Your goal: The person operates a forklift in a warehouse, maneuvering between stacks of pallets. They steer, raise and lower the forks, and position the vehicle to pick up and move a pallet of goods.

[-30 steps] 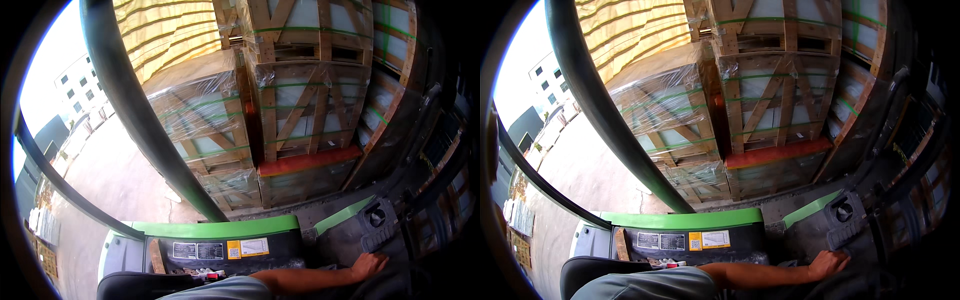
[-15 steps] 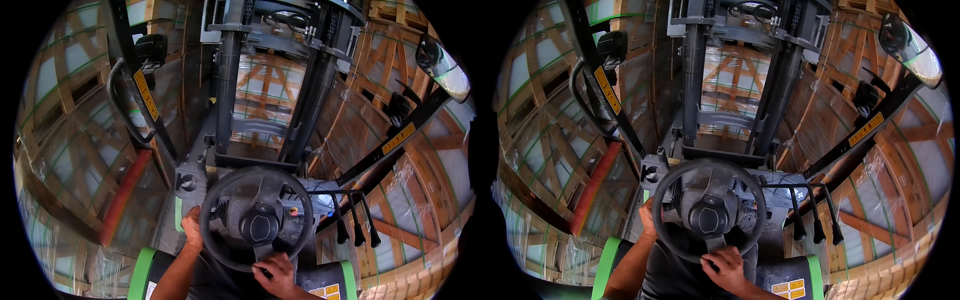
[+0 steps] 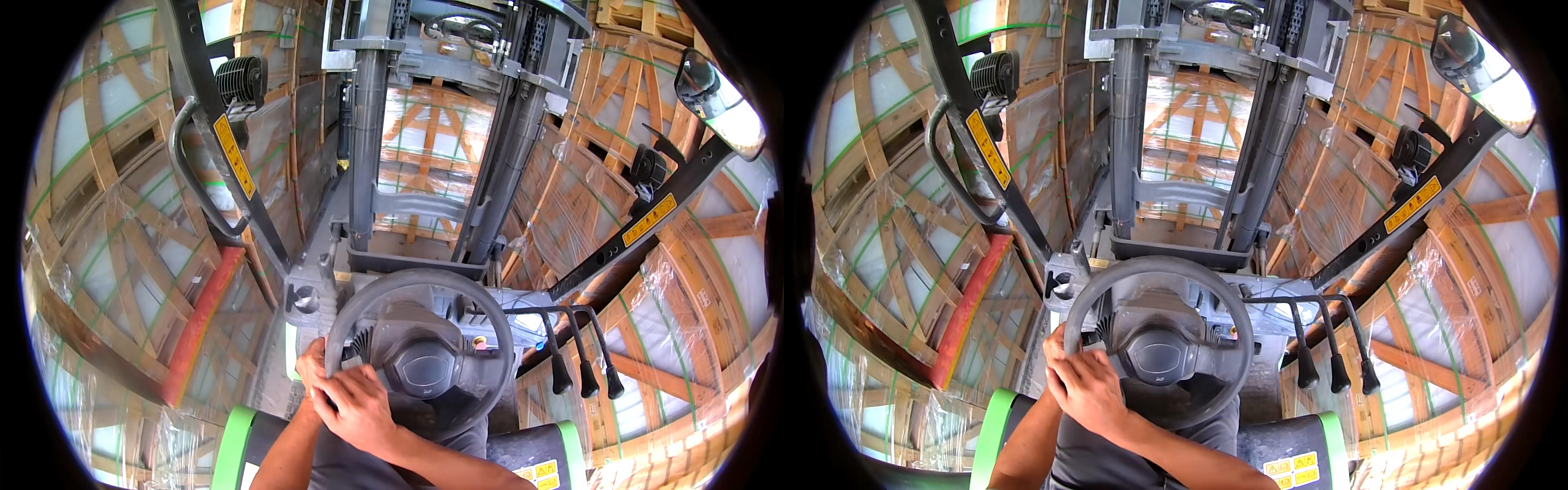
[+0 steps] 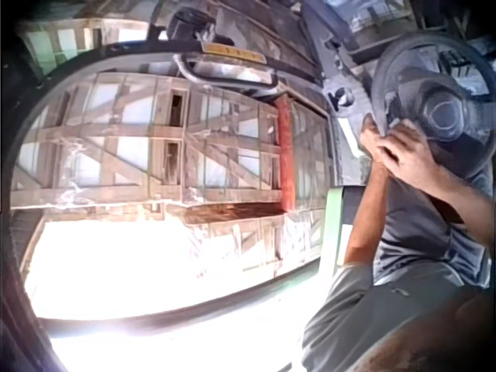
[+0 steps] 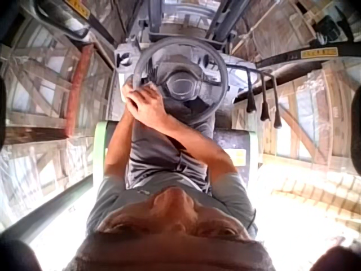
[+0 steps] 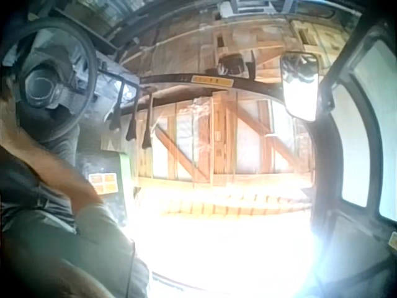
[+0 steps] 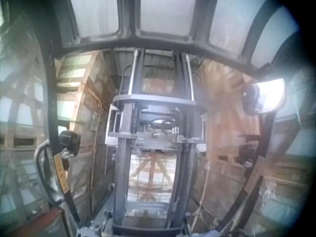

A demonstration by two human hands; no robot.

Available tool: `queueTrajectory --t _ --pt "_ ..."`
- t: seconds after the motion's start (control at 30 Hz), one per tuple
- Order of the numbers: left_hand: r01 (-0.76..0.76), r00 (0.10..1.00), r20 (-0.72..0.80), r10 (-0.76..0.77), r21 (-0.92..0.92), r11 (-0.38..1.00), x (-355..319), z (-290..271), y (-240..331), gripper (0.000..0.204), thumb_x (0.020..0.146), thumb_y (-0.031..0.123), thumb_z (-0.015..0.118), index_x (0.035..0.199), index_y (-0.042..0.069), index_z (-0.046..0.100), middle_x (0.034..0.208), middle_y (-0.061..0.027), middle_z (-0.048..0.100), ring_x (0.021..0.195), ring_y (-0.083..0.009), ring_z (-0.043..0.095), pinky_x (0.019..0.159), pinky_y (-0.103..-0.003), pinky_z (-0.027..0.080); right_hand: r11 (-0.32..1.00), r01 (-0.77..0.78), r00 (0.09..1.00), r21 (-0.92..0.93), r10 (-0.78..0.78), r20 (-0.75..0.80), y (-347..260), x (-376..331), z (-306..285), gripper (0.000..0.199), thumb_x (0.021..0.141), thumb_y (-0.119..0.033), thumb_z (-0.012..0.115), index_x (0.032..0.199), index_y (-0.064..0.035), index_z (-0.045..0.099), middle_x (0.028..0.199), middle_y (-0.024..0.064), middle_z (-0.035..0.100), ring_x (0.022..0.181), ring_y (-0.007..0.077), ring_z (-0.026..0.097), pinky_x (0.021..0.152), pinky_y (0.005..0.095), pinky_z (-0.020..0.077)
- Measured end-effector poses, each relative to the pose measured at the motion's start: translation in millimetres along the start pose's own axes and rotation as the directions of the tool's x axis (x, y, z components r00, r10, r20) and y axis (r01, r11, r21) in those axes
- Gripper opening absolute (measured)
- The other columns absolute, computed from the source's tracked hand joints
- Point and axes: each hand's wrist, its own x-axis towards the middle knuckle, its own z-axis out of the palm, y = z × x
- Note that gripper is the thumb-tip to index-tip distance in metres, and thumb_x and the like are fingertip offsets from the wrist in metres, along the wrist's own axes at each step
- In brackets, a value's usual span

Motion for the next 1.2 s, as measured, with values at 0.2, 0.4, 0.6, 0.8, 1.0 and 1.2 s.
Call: queueTrajectory --t 0.2,0.4,0.6,0.8,1.0,1.2 --pt "-0.128 0.992 0.028 0.125 0.138 0.982 2 -8 39 0.031 0.097 0.03 0.059 0.078 0.006 0.061 0.073 -0.0195 0.065 0.067 -0.0412 0.065 0.059 -0.048 0.047 0.996 0.013 0.982 -0.085 -0.029 -0.189 41 75 1 0.009 0.082 -0.011 0.073 0.085 -0.0095 0.065 0.078 0.0053 0.067 0.07 0.0259 0.064 0.071 0.0397 0.0474" --pt "-0.005 0.999 -0.041 0.009 0.105 0.995 1 -10 22 0.041 0.1 0.033 0.056 0.072 0.004 0.059 0.07 -0.0215 0.062 0.064 -0.0441 0.061 0.058 -0.05 0.045 0.952 -0.254 0.921 -0.172 0.184 -0.343 84 108 -69 0.012 0.085 -0.016 0.074 0.092 -0.0073 0.074 0.089 0.0113 0.074 0.082 0.032 0.068 0.076 0.0392 0.0518" --pt "-0.079 0.99 -0.114 0.085 0.063 0.995 5 -7 33 0.045 0.099 0.035 0.057 0.067 0.003 0.057 0.066 -0.0214 0.061 0.059 -0.0437 0.059 0.057 -0.051 0.042 0.854 -0.518 0.779 -0.056 0.443 -0.443 92 48 -138 0.015 0.087 -0.018 0.073 0.095 -0.0058 0.073 0.09 0.0118 0.072 0.086 0.0319 0.065 0.082 0.0411 0.051" --pt "-0.112 0.984 -0.116 0.133 0.172 0.979 -2 -13 14 0.041 0.099 0.031 0.057 0.068 0.005 0.058 0.066 -0.0201 0.062 0.058 -0.0435 0.06 0.054 -0.05 0.044 0.774 -0.622 0.723 -0.122 0.507 -0.469 48 -82 -133 0.012 0.083 -0.011 0.075 0.09 -0.0032 0.069 0.081 0.015 0.069 0.074 0.0311 0.065 0.067 0.0412 0.0511" --pt "-0.143 0.986 -0.062 0.158 0.202 0.969 4 -31 28 0.041 0.101 0.031 0.055 0.068 0.006 0.058 0.066 -0.0199 0.062 0.057 -0.0427 0.061 0.054 -0.05 0.044 0.975 -0.183 0.981 -0.128 0.173 -0.086 -42 -69 -29 0.009 0.085 -0.011 0.075 0.09 -0.0057 0.071 0.078 0.0108 0.065 0.072 0.0295 0.062 0.071 0.0425 0.0486" --pt "-0.135 0.99 -0.01 0.141 0.213 0.968 9 -40 22 0.036 0.1 0.032 0.054 0.073 0.008 0.06 0.072 -0.0162 0.065 0.064 -0.0413 0.064 0.058 -0.05 0.047 0.986 -0.115 0.992 -0.117 0.109 -0.057 13 80 26 0.005 0.082 -0.012 0.07 0.086 -0.0094 0.07 0.079 0.0104 0.07 0.075 0.0308 0.068 0.075 0.0393 0.0492"
